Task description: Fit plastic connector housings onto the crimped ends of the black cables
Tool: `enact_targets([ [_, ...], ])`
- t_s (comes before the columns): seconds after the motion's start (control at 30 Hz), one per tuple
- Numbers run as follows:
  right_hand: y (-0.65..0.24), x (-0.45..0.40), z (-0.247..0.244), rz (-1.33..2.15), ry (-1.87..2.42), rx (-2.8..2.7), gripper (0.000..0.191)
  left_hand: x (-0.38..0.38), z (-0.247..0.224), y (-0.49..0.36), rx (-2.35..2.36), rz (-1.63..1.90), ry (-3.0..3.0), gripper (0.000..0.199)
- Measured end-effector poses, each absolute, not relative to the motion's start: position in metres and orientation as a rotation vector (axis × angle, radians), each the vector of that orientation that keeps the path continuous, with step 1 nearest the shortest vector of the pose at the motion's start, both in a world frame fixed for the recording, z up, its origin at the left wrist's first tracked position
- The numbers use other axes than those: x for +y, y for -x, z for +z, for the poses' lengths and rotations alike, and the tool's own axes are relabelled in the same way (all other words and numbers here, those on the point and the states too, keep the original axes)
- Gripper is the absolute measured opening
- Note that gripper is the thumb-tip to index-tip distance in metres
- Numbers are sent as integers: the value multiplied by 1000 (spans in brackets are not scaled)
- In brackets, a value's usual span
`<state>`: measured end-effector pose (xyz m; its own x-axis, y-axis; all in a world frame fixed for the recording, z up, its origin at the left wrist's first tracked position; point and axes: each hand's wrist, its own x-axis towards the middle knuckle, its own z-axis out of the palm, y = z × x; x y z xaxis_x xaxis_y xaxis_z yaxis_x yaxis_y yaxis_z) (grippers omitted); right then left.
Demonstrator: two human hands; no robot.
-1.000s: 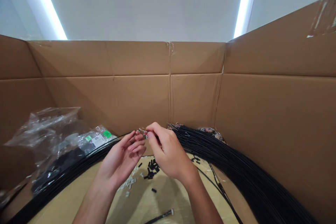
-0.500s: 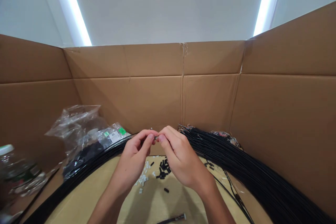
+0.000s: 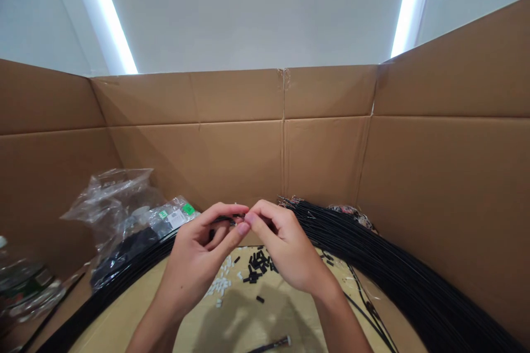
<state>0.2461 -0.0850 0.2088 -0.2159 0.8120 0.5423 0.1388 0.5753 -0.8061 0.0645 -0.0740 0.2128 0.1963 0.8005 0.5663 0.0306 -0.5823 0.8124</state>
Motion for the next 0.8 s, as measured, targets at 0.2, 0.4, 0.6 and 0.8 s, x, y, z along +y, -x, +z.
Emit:
enact_targets([
  [0.2, -258, -91, 213, 906, 774, -1810, 47, -73, 213, -60, 615, 1565, -2030, 8],
  [0.4, -255, -98, 216, 779, 849, -1808, 43, -72, 215, -58, 697, 1592, -1995, 7],
  [0.6, -245, -106, 218, 395, 848, -1869, 22, -76, 222, -57, 826, 1549, -1829, 14],
  [0.8, -241, -104, 216, 252, 779, -1878, 19, -77, 225, -58, 897, 1518, -1733, 21],
])
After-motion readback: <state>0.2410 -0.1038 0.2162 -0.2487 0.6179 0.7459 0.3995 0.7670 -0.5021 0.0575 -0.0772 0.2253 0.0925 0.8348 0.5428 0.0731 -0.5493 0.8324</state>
